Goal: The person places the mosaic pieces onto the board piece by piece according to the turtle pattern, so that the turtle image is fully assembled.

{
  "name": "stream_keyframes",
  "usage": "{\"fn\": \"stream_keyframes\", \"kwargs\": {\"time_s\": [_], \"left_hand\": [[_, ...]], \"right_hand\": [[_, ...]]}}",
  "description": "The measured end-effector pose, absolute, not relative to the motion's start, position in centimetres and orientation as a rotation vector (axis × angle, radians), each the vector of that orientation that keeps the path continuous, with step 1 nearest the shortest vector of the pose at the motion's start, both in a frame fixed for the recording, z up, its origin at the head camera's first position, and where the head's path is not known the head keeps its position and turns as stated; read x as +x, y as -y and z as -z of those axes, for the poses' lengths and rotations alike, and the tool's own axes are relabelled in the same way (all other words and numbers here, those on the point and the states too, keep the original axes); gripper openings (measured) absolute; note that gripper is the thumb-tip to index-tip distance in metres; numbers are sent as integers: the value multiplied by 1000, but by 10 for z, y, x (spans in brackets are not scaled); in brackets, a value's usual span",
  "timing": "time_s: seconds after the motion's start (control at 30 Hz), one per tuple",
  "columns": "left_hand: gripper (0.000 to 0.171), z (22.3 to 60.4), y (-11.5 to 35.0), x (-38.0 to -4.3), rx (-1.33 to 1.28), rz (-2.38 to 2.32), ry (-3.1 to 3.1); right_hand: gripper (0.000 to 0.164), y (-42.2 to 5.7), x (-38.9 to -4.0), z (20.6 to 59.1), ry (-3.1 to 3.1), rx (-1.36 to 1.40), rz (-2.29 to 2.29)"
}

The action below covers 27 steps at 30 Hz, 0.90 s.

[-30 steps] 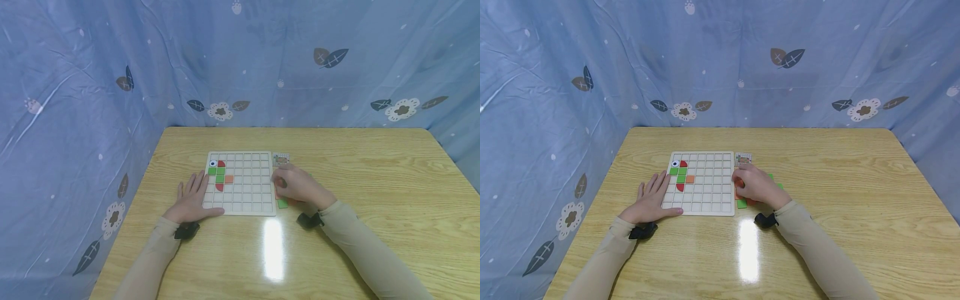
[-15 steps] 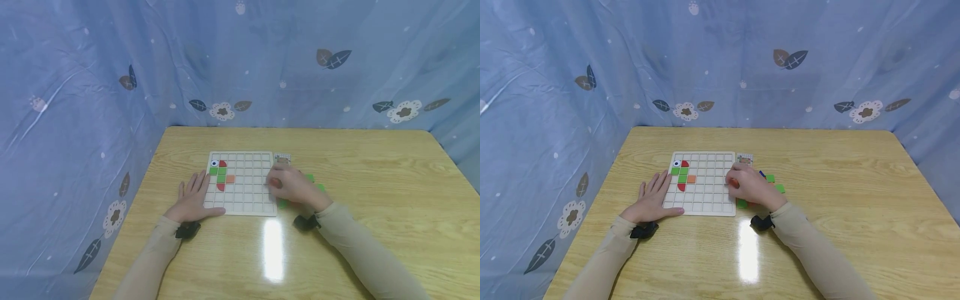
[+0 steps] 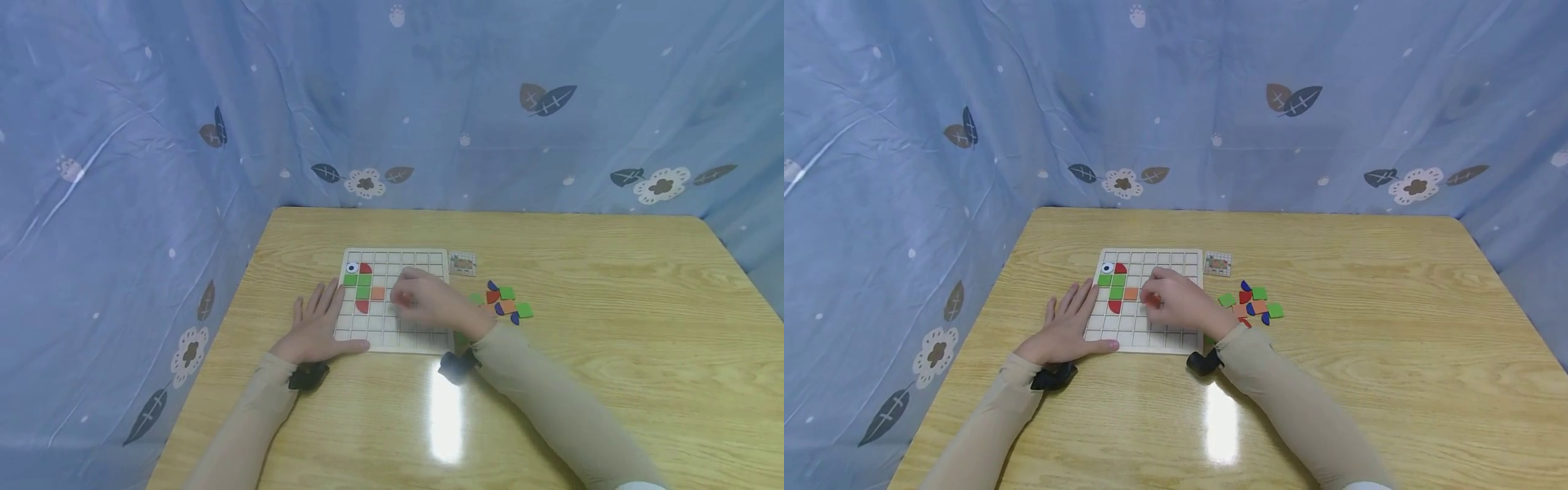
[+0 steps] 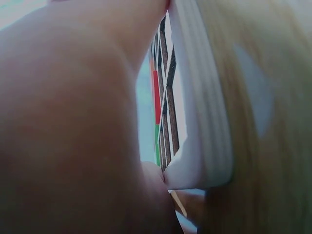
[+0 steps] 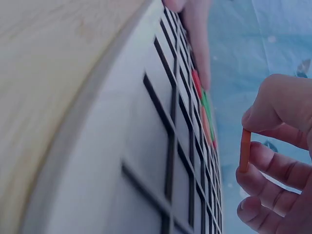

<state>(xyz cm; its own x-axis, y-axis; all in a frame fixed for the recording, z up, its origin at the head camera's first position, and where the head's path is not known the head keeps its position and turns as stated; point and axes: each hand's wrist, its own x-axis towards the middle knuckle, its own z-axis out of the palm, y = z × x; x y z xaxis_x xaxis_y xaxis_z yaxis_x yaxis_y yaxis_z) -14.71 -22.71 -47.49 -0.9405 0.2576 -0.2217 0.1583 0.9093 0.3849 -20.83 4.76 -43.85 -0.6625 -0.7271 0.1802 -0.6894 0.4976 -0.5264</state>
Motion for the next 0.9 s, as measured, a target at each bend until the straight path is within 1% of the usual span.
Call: {"fn": "stream_keyframes", "kwargs": {"time_s": [0.3,0.57,0.9], "left_hand": [[132,481,229,-148,332,-560,-2821],[128,482,230,-148,320,-560,-2809],[130,480,229,-148,331,-542,-2807]], "right_hand": [[9,-20,-207,443,-2645,-1329,893],[14,-11,-209,443,-2636,-1347,856],[15,-1,-209,444,-2608,-1334,856]]}}
